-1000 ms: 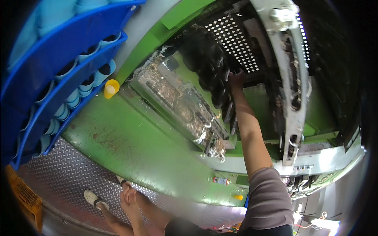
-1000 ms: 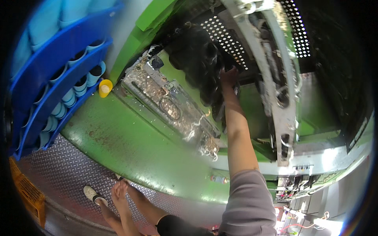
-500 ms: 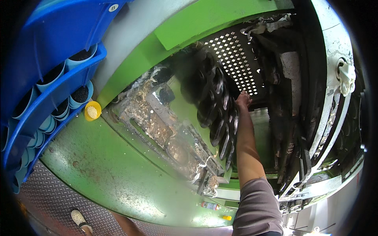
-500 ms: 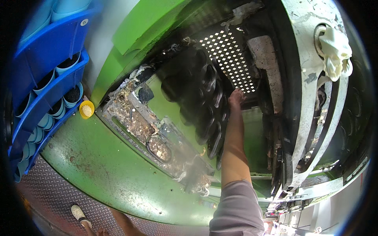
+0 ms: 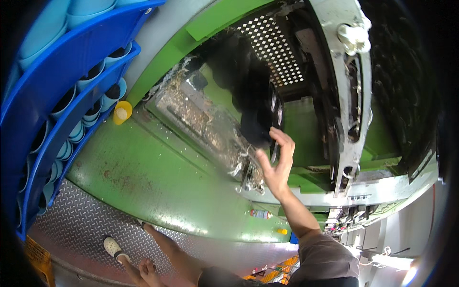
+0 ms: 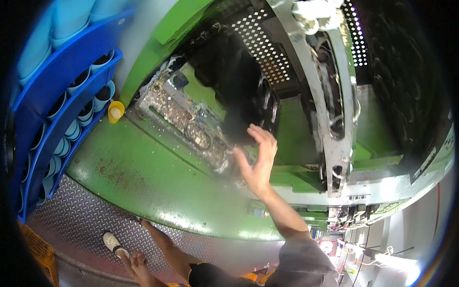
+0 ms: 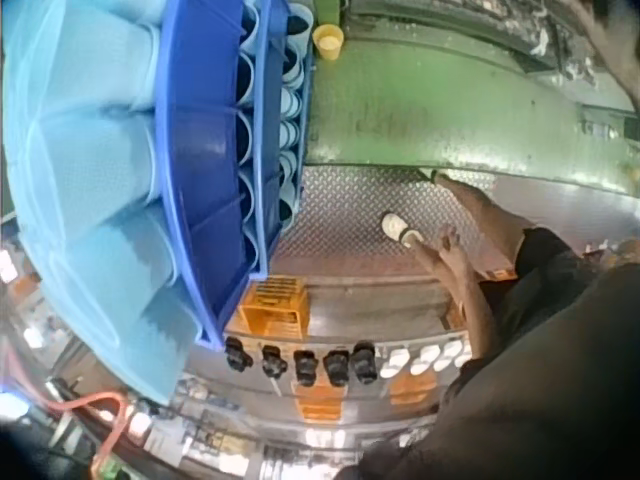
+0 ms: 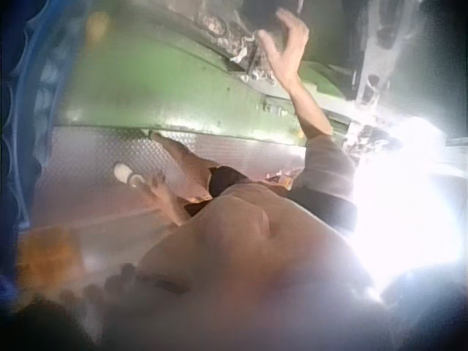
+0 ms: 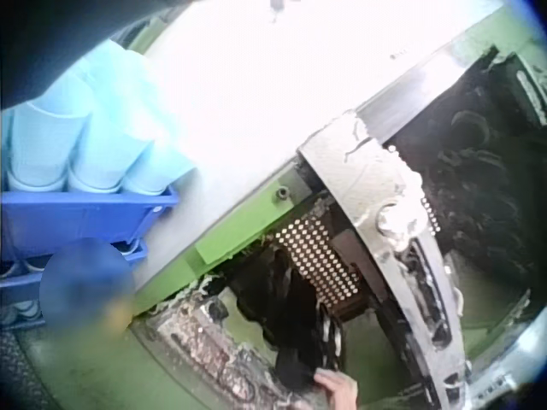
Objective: The person retrieves black slipper-style shoes from a green machine, inspects them by turning them over and checking the soles and uppers, then places them on a nearby metal rack. The person repeats this process for several pairs.
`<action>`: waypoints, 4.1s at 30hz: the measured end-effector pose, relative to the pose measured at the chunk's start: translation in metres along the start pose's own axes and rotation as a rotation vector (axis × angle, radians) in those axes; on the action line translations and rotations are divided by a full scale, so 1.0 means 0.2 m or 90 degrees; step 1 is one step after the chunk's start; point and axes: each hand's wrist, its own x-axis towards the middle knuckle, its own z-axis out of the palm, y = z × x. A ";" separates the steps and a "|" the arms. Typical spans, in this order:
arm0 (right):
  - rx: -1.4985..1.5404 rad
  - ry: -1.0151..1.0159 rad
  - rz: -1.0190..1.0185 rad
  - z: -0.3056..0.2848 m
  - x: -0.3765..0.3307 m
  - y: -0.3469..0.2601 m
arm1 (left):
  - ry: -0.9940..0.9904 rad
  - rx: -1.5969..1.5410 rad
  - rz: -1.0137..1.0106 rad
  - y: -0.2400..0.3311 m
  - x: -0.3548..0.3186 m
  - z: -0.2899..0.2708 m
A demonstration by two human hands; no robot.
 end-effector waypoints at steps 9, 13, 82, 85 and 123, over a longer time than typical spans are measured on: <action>-0.136 -0.062 0.128 0.14 -0.02 0.09 | 0.049 -0.067 -0.027 0.07 -0.02 -0.19; -0.203 -0.007 0.119 0.10 -0.06 0.09 | 0.003 0.031 -0.018 0.24 -0.09 -0.04; 0.350 -1.002 0.282 0.36 -1.27 -2.47 | 0.336 0.299 -0.098 0.05 0.58 -2.32; 0.337 -1.023 0.260 0.40 -1.30 -2.33 | 0.199 0.218 -0.294 -0.33 0.25 -2.22; 0.498 -1.086 -0.050 1.03 -0.96 -3.72 | 0.503 -0.405 0.098 0.74 0.52 -3.21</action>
